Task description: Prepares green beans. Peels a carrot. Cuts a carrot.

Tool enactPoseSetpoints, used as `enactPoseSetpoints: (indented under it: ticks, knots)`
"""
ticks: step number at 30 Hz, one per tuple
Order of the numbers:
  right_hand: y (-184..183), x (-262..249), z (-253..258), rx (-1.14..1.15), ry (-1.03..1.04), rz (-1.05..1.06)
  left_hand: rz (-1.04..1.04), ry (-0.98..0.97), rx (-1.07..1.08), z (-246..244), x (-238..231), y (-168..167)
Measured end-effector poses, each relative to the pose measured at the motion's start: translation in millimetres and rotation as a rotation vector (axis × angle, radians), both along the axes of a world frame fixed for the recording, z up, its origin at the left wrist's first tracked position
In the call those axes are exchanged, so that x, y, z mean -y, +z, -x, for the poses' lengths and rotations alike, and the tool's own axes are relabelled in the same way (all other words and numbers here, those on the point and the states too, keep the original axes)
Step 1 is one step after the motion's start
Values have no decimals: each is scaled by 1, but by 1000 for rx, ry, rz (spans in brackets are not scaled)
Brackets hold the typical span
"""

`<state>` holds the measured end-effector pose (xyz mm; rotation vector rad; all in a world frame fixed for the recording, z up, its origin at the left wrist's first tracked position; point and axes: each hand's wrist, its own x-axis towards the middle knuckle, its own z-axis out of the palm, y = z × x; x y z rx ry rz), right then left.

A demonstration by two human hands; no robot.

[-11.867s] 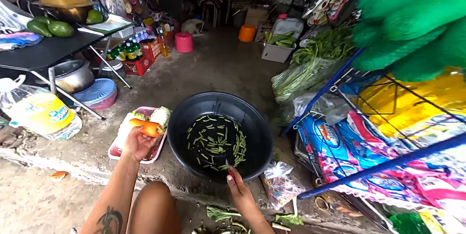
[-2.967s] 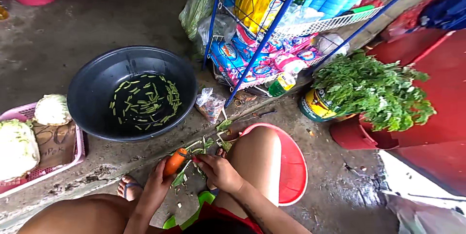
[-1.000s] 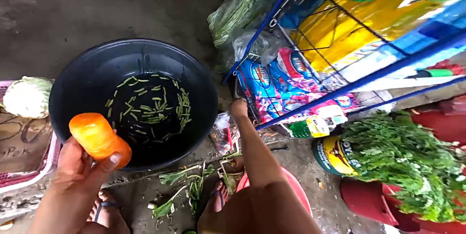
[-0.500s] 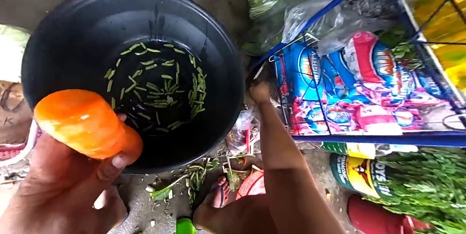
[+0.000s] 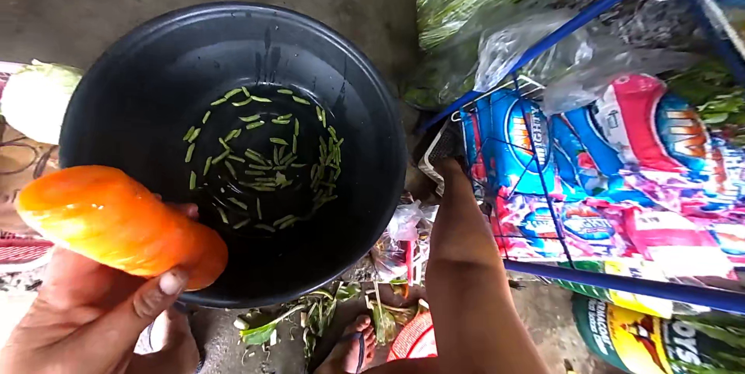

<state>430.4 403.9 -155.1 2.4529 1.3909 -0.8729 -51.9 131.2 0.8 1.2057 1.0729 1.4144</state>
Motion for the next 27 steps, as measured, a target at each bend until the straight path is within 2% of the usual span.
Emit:
enactPoseSetpoints:
  ticks: [2,5,8,12,16,18,20,22,25,27]
  knots:
    - [10,7,11,-2,-43,-34,41,12,-31,-4,1,2]
    - [18,23,22,-70,-190,-239,77,11,-82,-9,0,8]
    - [35,35,40,-100,-207,-418,68,19,-110,-13,1,14]
    - [65,68,53,-126,-205,-412,54,38,-104,-16,10,17]
    - [80,100,41,-44,-33,-250,99,43,-83,-24,27,29]
    - [86,110,40,-263,-197,-366,117,48,-20,-28,35,34]
    - [102,130,54,-726,-526,-536,179,19,42,-28,41,37]
    - [124,161,72,-1082,-658,-630,254,-28,106,-28,49,38]
    - [155,221,102,-1511,-560,-781,326,-72,173,-30,56,40]
    - [169,253,116,-1682,-432,-804,354,-102,211,-32,59,36]
